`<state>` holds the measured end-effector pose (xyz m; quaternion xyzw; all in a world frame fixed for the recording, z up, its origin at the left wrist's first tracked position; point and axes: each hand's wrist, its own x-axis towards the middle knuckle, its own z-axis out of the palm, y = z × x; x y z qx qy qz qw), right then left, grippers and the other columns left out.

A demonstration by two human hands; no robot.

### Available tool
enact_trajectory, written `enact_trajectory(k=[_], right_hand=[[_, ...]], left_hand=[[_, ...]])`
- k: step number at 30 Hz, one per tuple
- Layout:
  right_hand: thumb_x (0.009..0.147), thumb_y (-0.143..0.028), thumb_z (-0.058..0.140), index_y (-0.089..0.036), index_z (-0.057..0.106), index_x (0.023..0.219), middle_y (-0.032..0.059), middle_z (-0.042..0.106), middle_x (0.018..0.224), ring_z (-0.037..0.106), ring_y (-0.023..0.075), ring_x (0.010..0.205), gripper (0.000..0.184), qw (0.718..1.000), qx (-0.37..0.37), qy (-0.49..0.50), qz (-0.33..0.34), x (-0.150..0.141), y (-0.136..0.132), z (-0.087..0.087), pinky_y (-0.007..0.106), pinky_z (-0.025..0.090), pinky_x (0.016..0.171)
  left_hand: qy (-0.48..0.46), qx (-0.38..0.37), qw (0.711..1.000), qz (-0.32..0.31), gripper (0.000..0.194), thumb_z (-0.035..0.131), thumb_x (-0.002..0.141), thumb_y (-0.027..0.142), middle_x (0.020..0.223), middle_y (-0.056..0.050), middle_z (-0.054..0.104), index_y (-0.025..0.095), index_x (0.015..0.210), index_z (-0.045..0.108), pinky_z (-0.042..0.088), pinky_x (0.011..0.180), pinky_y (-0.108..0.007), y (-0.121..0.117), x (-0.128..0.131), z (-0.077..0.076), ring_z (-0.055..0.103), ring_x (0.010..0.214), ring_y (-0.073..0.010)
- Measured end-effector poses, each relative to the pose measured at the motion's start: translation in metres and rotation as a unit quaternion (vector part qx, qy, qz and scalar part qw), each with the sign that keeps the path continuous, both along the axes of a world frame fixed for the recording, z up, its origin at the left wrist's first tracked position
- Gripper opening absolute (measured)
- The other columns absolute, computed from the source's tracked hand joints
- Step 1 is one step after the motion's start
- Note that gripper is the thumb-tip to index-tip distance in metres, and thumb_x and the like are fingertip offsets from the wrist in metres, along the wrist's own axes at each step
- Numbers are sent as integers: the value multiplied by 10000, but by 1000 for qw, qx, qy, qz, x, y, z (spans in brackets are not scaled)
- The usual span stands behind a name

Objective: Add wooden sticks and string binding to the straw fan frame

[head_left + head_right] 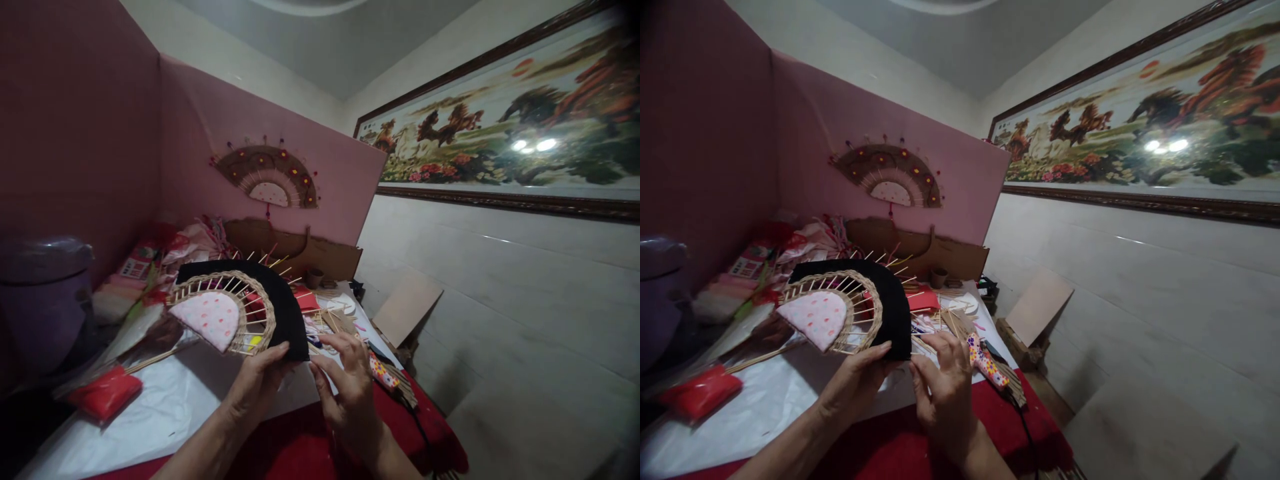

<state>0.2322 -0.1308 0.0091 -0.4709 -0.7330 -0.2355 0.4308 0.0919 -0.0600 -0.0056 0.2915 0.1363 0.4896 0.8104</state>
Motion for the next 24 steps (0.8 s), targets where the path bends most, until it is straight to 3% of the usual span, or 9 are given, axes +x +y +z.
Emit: enact_trajectory(k=[6,19,22,24], right_hand=[[753,-45,462,-240,578,1013,67,531,1109,432,243,1071,345,1000,16,-16,2,-1,2,-11,462,365,888],[766,-76,494,-225,577,926,61,558,1058,451,233,1064,234,1000,18,-10,-16,-8,5,-7,431,354,882],[769,-85,514,-227,556,925,64,549,1050,463,231,1045,215,999,22,31,-2,-6,6,-11,438,349,893],[762,-125,554,-214,527,909,68,548,1000,492,221,985,174,993,32,117,-1,-6,6,-17,421,373,872]], left_hand=[[-3,-7,1000,2,146,643,667,104,869,-97,700,95,802,698,504,732,-286,1,0,-1,630,809,-202],[-6,-8,1000,-2,133,637,674,122,838,-93,698,92,788,699,489,749,-286,1,2,0,620,814,-195],[-3,-9,1000,-5,131,637,677,134,854,-92,695,97,786,699,480,765,-286,1,1,-1,614,829,-193],[6,-13,1000,3,125,646,668,137,833,-83,692,100,776,699,479,751,-279,2,1,-1,611,807,-184]])
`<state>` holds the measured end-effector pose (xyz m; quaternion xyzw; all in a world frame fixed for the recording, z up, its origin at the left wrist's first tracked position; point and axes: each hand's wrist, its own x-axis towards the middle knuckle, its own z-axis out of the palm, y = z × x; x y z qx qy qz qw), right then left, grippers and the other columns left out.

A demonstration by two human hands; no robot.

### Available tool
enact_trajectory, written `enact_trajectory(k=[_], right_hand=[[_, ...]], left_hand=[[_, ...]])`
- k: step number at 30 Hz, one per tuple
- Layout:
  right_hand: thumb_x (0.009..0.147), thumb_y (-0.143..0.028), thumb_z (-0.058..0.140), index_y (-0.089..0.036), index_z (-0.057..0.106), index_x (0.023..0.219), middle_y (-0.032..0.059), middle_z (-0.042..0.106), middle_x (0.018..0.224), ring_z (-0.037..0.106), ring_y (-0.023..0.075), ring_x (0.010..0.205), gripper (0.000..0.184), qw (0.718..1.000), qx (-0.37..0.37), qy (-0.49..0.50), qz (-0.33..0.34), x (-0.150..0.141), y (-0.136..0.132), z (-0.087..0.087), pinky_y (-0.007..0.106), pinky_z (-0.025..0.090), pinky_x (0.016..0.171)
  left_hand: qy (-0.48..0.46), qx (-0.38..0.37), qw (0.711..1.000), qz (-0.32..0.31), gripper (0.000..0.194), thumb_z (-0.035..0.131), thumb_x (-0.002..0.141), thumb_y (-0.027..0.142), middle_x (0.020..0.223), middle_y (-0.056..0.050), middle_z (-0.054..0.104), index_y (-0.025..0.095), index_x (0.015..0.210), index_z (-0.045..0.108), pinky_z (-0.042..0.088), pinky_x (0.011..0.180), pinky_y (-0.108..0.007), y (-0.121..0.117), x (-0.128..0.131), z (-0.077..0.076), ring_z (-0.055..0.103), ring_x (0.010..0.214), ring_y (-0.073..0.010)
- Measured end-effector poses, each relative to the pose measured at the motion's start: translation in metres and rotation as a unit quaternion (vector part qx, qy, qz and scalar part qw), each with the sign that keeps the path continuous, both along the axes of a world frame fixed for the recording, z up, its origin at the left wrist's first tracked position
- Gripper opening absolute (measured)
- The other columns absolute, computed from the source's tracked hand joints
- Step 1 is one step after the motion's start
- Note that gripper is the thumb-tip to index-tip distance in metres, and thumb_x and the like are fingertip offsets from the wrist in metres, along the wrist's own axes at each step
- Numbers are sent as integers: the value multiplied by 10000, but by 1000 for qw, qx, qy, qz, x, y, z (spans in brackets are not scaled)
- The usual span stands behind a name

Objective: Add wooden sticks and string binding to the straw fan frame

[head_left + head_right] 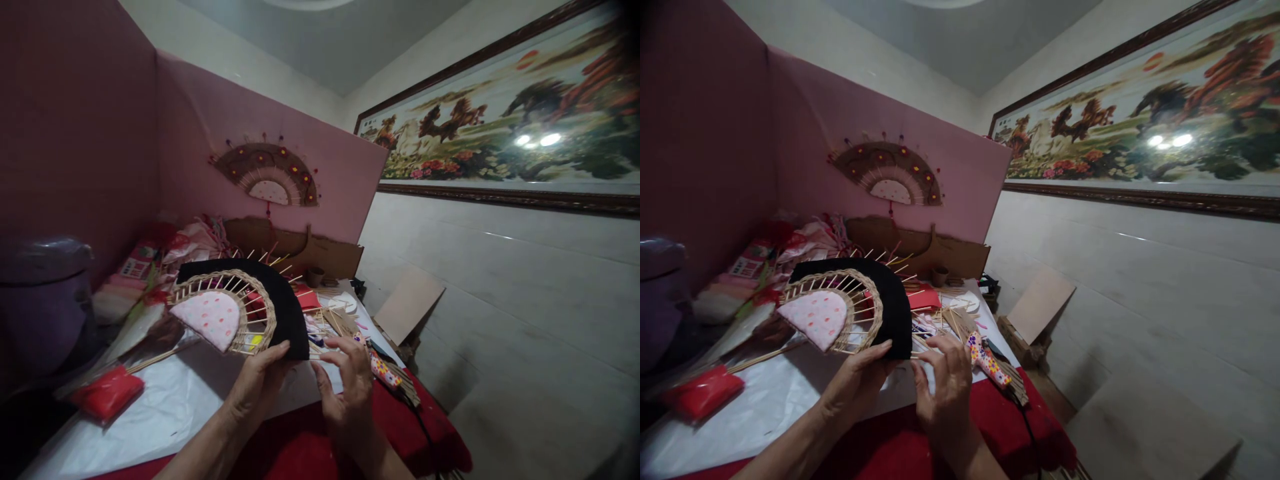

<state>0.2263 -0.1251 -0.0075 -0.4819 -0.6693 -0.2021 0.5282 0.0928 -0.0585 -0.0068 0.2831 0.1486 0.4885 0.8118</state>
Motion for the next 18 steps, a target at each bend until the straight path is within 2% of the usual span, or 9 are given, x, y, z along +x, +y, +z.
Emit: enact_trajectory(k=[2,3,6,9,15,18], right_hand=[[759,-202,587,-201,496,912,58,552,904,528,197,861,178,990,-34,134,5,-3,0,-6,366,427,780],[760,-247,594,-197,488,922,47,553,851,535,182,790,201,976,-75,205,17,-6,0,-9,330,445,714],[759,-342,596,-185,501,922,29,572,776,538,151,680,246,906,-189,360,117,-17,2,-13,263,444,604],[766,-371,583,-170,546,869,10,568,705,492,115,594,229,857,-212,433,181,-26,7,-14,225,402,537],[749,-388,604,-150,567,770,-18,528,614,429,82,529,241,795,-210,533,199,-33,15,-18,199,356,485],[738,-378,619,-147,558,732,-26,524,595,429,74,512,239,777,-208,561,198,-36,15,-18,193,349,478]], left_hand=[[12,-7,1000,10,111,649,665,142,796,-74,686,104,758,697,478,717,-269,0,0,0,605,772,-175],[17,-9,1000,11,103,648,667,146,777,-73,681,104,747,696,476,698,-264,-1,0,0,600,754,-172],[31,7,999,5,105,631,689,163,755,-79,667,96,738,695,464,667,-257,-2,-1,1,581,721,-166],[36,32,999,-5,126,609,716,183,727,-73,647,91,741,692,456,666,-264,-4,-1,2,556,689,-156],[45,39,998,-5,143,604,720,206,686,-77,613,80,699,668,438,619,-264,-4,0,1,531,649,-154],[37,43,998,-20,155,593,731,218,680,-79,606,80,703,658,432,608,-267,-3,1,-2,525,637,-153]])
